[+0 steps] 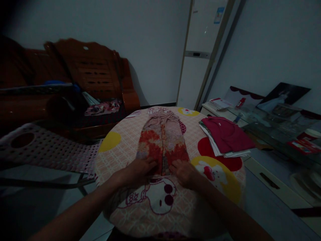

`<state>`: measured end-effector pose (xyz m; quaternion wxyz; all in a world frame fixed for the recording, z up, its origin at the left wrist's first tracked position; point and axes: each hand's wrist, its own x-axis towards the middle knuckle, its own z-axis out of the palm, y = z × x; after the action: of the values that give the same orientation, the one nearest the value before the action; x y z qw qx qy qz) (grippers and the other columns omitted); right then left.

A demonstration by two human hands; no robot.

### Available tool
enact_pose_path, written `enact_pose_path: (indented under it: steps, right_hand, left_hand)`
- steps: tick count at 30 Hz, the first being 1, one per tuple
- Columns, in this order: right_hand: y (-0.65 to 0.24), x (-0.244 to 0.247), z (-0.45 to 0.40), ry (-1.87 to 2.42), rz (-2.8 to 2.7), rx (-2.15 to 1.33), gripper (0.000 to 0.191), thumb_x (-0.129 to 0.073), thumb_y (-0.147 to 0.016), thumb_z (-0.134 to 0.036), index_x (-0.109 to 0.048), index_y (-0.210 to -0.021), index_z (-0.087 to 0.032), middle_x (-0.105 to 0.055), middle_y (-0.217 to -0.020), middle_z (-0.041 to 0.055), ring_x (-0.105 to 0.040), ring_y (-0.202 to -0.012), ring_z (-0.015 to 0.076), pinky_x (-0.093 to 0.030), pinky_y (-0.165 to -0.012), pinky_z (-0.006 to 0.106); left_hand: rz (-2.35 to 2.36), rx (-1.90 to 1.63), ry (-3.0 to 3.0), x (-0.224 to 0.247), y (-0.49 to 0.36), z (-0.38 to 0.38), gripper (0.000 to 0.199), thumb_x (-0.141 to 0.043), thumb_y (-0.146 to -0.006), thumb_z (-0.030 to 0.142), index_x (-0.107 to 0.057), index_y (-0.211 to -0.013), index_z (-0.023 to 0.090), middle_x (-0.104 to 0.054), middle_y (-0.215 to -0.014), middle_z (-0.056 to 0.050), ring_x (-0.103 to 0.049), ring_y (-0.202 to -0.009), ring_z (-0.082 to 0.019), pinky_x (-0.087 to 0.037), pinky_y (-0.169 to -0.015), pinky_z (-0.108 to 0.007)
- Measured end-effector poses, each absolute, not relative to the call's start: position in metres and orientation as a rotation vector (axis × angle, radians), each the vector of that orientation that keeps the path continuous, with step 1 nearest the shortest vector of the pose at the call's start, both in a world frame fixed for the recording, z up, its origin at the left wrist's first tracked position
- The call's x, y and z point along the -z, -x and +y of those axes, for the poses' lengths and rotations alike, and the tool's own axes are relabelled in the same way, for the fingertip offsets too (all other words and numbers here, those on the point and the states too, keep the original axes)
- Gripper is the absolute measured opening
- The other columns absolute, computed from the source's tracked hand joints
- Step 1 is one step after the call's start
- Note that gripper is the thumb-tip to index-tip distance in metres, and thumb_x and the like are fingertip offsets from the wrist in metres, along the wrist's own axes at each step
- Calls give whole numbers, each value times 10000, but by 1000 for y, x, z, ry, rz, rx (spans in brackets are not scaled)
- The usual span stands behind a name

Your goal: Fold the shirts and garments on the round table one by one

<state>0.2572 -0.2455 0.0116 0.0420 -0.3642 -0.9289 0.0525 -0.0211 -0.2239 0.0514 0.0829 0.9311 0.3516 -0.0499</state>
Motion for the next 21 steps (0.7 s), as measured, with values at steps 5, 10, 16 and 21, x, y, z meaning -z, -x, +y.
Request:
enact_pose_path:
  steps: [5,10,16,21]
  right_hand:
    - [-254,-5,-231,1245,-2759,-197,413,-467,-848,-58,-711,-1148,-202,-692,-1060,107,-601,-986,221,-482,-874,332]
    - [-247,-42,-188,1483,-2608,-263,466,-476,-801,-60,-757,-1130,-234,-748,-1095,87,-655,-1025,232,-472,-879,320]
    - [-231,-107,-104,1697,-2433,184,370,-479,-887,-90,-734,-1146,-155,-717,-1161,161,-600,-1109,297,-425,-957,364]
    - [-233,-89,-104,1640,-2428,136,405,-488,-873,-73,-689,-1219,-133,-692,-1227,156,-585,-1139,288,-428,-1002,376]
  left_hand:
    - [1218,113,-2679,-39,14,-224,314,-472,-913,134,-681,-1142,185,-704,-1119,-142,-671,-986,-280,-523,-765,-352]
    - [1086,-39,-2605,-68,23,-168,329,-572,-831,145,-745,-1096,235,-754,-1014,-73,-687,-904,-236,-515,-806,-302]
    - [1701,-168,-2651,-115,15,-76,479,-512,-817,47,-692,-1241,180,-703,-1220,-125,-654,-1126,-282,-508,-930,-339]
    - [1567,-330,-2677,-88,10,-82,448,-544,-866,137,-651,-1298,190,-688,-1250,-116,-651,-1138,-264,-511,-947,-329]
